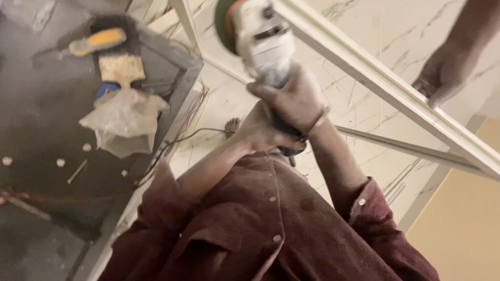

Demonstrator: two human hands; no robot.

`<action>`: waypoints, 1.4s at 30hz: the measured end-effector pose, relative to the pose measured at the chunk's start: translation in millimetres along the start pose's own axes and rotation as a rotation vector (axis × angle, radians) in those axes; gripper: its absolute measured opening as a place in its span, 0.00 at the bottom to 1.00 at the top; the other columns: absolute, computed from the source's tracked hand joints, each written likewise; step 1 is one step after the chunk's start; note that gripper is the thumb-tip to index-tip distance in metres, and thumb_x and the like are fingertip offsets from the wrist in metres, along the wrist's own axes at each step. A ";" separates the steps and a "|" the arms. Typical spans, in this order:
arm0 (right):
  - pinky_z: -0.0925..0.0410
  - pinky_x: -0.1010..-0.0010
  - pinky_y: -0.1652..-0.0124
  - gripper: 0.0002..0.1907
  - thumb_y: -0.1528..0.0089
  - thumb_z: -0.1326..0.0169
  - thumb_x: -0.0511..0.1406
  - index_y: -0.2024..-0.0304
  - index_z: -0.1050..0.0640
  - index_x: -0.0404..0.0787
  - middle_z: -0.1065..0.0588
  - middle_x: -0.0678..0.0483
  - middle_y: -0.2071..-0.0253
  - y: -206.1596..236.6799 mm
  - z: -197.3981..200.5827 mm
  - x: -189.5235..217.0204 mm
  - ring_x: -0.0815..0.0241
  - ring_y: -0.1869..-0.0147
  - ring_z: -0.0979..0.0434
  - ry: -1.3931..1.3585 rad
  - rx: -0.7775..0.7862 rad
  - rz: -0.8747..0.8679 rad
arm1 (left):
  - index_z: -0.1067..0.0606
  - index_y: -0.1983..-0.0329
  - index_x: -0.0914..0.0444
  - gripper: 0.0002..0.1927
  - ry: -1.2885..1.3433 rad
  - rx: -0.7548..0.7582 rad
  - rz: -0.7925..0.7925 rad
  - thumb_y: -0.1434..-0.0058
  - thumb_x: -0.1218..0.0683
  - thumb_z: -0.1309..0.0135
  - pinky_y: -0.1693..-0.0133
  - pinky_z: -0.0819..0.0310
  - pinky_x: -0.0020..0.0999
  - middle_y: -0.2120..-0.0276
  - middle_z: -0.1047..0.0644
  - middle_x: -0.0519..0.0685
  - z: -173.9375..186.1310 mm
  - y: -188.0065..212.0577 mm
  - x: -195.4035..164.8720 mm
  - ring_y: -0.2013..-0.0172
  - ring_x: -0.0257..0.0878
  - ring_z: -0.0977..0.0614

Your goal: The person uses an angle grinder to smooth the edges of a white metal frame held by another person. The grinder is moved along the frame's length while the assistant stabilizes it. The person finishes by placing the grinder on a nearby workbench.

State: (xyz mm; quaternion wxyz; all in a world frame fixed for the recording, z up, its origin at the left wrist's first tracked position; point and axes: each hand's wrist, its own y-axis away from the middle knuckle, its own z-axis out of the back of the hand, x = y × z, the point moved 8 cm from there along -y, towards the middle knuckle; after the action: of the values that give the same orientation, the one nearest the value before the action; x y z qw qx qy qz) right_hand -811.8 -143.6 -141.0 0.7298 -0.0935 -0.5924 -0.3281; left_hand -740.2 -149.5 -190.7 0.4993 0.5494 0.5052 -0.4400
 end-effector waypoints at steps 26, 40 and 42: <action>0.31 0.76 0.66 0.16 0.43 0.37 0.30 0.53 0.22 0.33 0.22 0.57 0.62 175.9 86.9 -61.1 0.68 0.63 0.23 -0.155 -0.443 -0.216 | 0.16 0.70 0.63 0.24 0.058 0.350 0.200 0.62 0.42 0.27 0.66 0.17 0.27 0.71 0.15 0.47 -157.8 29.4 23.3 0.70 0.35 0.13; 0.33 0.74 0.73 0.11 0.42 0.38 0.32 0.59 0.21 0.33 0.23 0.56 0.70 116.4 33.9 -57.4 0.67 0.71 0.26 -0.066 -0.222 -0.178 | 0.15 0.67 0.65 0.32 -0.110 0.242 0.070 0.60 0.33 0.34 0.63 0.17 0.27 0.69 0.14 0.47 -100.9 41.3 44.6 0.69 0.37 0.13; 0.32 0.74 0.73 0.11 0.42 0.38 0.31 0.57 0.21 0.34 0.23 0.57 0.71 102.3 19.7 -52.1 0.68 0.71 0.25 -0.096 -0.166 -0.146 | 0.17 0.64 0.68 0.35 -0.236 0.187 0.103 0.58 0.32 0.34 0.60 0.16 0.28 0.68 0.15 0.48 -86.2 43.1 54.0 0.69 0.40 0.13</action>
State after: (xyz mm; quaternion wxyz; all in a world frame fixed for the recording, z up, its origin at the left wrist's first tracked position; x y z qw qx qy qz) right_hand -771.6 -35.6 -157.9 0.6643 -0.1260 -0.6028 -0.4235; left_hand -693.6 -57.3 -229.7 0.5236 0.5634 0.3710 -0.5204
